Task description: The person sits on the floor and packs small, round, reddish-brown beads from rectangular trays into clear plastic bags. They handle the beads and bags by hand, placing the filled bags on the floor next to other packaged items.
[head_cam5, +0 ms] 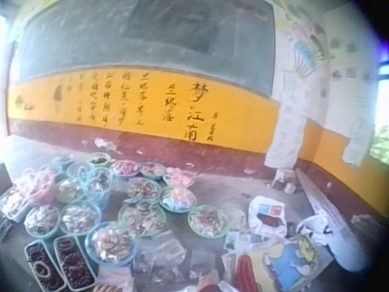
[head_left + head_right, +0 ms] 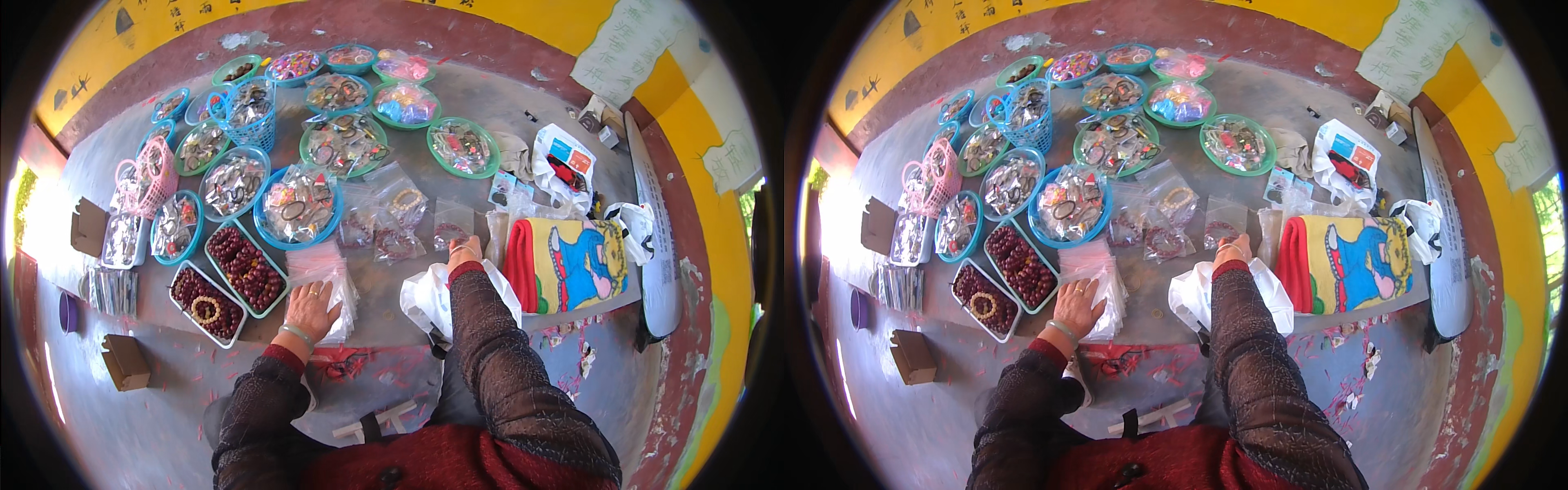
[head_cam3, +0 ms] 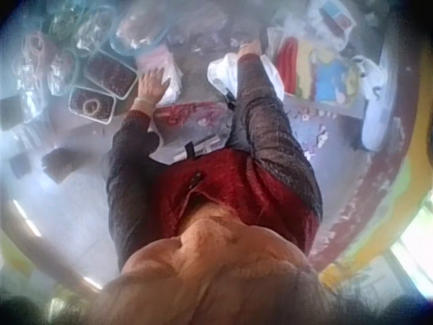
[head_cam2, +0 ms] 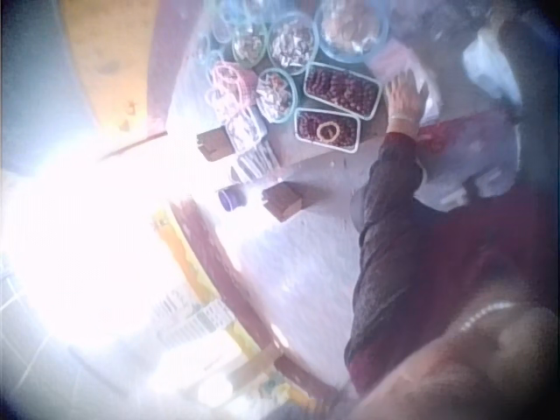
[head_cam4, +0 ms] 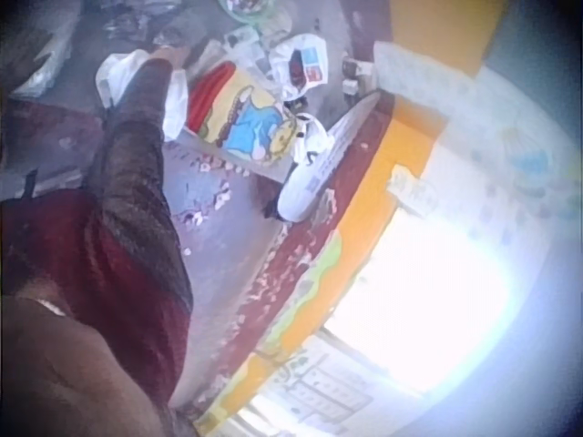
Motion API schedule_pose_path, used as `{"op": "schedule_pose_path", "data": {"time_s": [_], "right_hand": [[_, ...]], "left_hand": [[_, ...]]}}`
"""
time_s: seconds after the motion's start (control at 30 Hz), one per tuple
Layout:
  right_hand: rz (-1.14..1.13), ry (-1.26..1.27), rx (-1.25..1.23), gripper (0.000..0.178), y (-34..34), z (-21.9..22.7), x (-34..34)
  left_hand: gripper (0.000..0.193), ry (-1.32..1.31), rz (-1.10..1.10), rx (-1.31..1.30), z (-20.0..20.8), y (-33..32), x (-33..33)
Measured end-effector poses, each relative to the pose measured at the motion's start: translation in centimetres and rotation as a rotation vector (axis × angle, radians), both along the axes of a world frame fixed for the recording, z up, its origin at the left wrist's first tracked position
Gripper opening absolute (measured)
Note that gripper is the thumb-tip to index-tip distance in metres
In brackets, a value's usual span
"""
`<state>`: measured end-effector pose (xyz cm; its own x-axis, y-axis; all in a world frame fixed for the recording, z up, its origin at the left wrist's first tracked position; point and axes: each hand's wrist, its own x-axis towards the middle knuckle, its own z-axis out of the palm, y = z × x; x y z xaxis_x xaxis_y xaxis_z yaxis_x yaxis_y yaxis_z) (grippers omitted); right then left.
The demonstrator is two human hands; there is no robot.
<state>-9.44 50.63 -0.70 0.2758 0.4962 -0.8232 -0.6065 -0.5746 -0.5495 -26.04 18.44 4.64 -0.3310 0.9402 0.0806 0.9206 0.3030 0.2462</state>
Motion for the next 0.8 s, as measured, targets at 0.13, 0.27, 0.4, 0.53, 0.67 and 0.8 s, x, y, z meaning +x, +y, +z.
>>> {"op": "schedule_pose_path", "data": {"time_s": [0.13, 0.27, 0.4, 0.53, 0.67, 0.8], "right_hand": [[0.031, 0.156, 0.209, 0.016, 0.5, -3.0, 1.2], [0.316, -0.098, 0.066, 0.009, 3.0, -3.0, 0.2], [0.615, -0.294, 0.465, 0.018, 2.8, -0.9, -1.9], [1.057, -0.039, 0.759, 0.019, 0.6, 5.7, -3.5], [1.467, 0.297, 0.861, 0.02, -4.7, 14.8, -2.7], [1.634, 0.376, 0.796, 0.02, -12.3, 21.1, -1.5]], "left_hand": [[0.046, -0.006, -0.015, -0.055, 0.3, 0.2, 0.9], [0.045, 0.006, -0.019, -0.064, 2.7, 1.0, 1.6], [0.044, -0.011, 0.037, 0.066, 5.3, 1.5, 2.0], [0.036, -0.453, 0.279, 0.241, 8.5, 0.9, 1.6], [0.05, -1.448, 0.526, 0.733, 10.5, -0.7, 3.1], [0.062, -2.063, 0.692, 0.831, 10.2, -3.9, 5.2]]}}
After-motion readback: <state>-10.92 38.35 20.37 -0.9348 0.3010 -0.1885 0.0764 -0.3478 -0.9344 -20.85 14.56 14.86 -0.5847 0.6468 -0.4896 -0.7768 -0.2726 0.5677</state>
